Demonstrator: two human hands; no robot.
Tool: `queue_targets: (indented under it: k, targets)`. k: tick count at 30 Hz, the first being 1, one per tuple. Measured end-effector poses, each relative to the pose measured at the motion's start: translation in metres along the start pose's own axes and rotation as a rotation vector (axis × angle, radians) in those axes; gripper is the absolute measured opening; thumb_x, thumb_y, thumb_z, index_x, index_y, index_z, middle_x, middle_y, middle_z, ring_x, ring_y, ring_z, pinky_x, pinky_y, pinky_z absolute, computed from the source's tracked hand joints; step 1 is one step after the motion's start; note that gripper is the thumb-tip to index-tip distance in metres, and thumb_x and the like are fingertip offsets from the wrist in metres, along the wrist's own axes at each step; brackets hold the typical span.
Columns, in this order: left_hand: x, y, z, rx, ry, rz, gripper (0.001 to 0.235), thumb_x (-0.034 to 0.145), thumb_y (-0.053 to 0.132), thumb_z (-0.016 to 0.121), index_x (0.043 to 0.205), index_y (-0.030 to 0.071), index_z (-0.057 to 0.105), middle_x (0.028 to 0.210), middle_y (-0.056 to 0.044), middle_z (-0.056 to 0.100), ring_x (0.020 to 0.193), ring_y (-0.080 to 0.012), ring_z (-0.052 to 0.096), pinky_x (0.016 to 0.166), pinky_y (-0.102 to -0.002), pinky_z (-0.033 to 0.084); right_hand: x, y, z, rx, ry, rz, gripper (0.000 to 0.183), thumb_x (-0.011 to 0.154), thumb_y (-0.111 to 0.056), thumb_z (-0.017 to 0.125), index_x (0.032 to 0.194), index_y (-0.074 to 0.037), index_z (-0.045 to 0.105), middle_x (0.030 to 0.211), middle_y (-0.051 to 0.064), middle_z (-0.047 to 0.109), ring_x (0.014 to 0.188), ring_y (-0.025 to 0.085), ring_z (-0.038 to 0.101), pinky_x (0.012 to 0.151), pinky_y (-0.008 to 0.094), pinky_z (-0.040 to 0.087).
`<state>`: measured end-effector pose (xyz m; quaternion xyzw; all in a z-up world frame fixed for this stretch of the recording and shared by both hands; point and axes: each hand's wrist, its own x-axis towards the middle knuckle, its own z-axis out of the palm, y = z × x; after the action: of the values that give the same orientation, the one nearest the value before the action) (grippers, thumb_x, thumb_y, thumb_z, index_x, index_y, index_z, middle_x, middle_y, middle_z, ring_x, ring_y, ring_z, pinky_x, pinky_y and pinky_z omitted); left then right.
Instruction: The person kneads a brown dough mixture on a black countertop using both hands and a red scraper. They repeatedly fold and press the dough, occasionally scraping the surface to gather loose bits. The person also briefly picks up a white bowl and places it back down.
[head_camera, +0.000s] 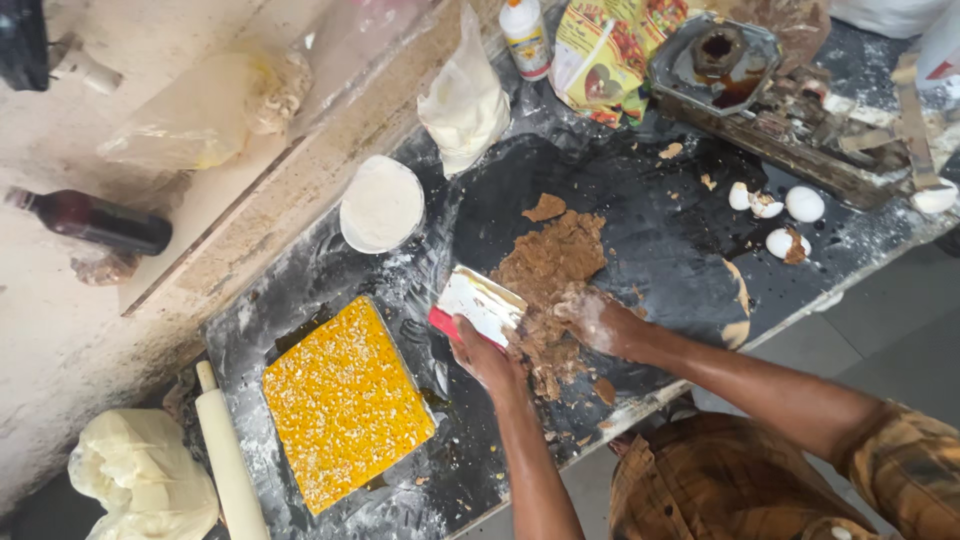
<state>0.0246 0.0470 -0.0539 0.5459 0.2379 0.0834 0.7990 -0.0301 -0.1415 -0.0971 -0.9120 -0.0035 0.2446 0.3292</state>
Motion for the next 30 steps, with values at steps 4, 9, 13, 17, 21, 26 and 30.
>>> queue_targets:
  k: [4,9,13,17,21,26,30]
  targets:
    - [0.000,-0.001,-0.001,-0.186,-0.082,-0.018,0.035,0.101,0.032,0.058,0.122,0.004,0.054,0.102,-0.009,0.066,0.084,-0.0197,0.066,0.065,-0.036,0.055,0.007,-0.003,0.006,0.608,0.481,-0.680,0.039,0.096,-0.026,0.062,0.131,-0.011,0.058,0.129,0.009,0.064,0.119,0.025,0.068,0.107,0.038,0.057]
    - [-0.004,-0.004,-0.005,-0.144,-0.076,-0.068,0.035,0.103,0.031,0.057,0.125,0.005,0.052,0.104,-0.012,0.067,0.091,-0.0207,0.069,0.076,-0.037,0.059,0.007,-0.048,0.012,0.415,0.351,-0.773,0.040,0.097,-0.031,0.060,0.132,-0.011,0.060,0.129,0.011,0.065,0.116,0.025,0.067,0.103,0.039,0.057]
    - [-0.007,-0.007,-0.010,-0.183,-0.140,-0.015,0.041,0.101,0.029,0.059,0.130,0.000,0.052,0.111,-0.014,0.069,0.096,-0.0242,0.070,0.085,-0.041,0.059,-0.018,-0.054,0.008,0.088,0.412,-0.773,0.042,0.098,-0.034,0.058,0.133,-0.011,0.062,0.128,0.013,0.066,0.113,0.026,0.066,0.099,0.041,0.056]
    - [0.005,0.007,-0.032,-0.047,0.090,-0.052,0.045,0.100,0.033,0.059,0.135,0.006,0.049,0.122,-0.011,0.070,0.111,-0.0195,0.070,0.099,-0.036,0.056,-0.018,-0.035,0.016,0.775,0.213,-0.694,0.021,0.107,-0.026,0.057,0.121,-0.012,0.064,0.113,0.011,0.064,0.103,0.021,0.068,0.095,0.039,0.062]
    - [-0.011,0.027,-0.045,0.014,-0.023,0.004,0.047,0.094,0.031,0.064,0.130,0.003,0.051,0.110,-0.010,0.071,0.099,-0.0218,0.072,0.089,-0.040,0.060,-0.019,-0.010,0.009,0.475,0.574,-0.464,0.026,0.100,-0.026,0.065,0.118,-0.007,0.065,0.117,0.016,0.066,0.104,0.025,0.069,0.093,0.039,0.062]
    - [-0.047,0.021,-0.051,0.529,-0.179,0.318,0.039,0.099,0.031,0.067,0.123,0.001,0.063,0.077,-0.010,0.062,0.058,-0.0172,0.051,0.050,-0.031,0.041,-0.023,-0.011,-0.007,0.829,0.652,-0.286,0.035,0.092,-0.025,0.075,0.115,-0.001,0.066,0.122,0.022,0.069,0.106,0.030,0.071,0.089,0.038,0.063]
    - [-0.076,-0.012,-0.049,0.324,-0.555,0.768,0.023,0.106,0.034,0.056,0.106,0.013,0.066,0.081,-0.003,0.069,0.057,-0.0093,0.059,0.045,-0.026,0.051,-0.029,-0.027,-0.046,1.984,0.330,-0.375,0.088,0.091,-0.073,0.047,0.142,-0.001,0.047,0.145,0.025,0.051,0.133,0.034,0.053,0.112,0.050,0.047]
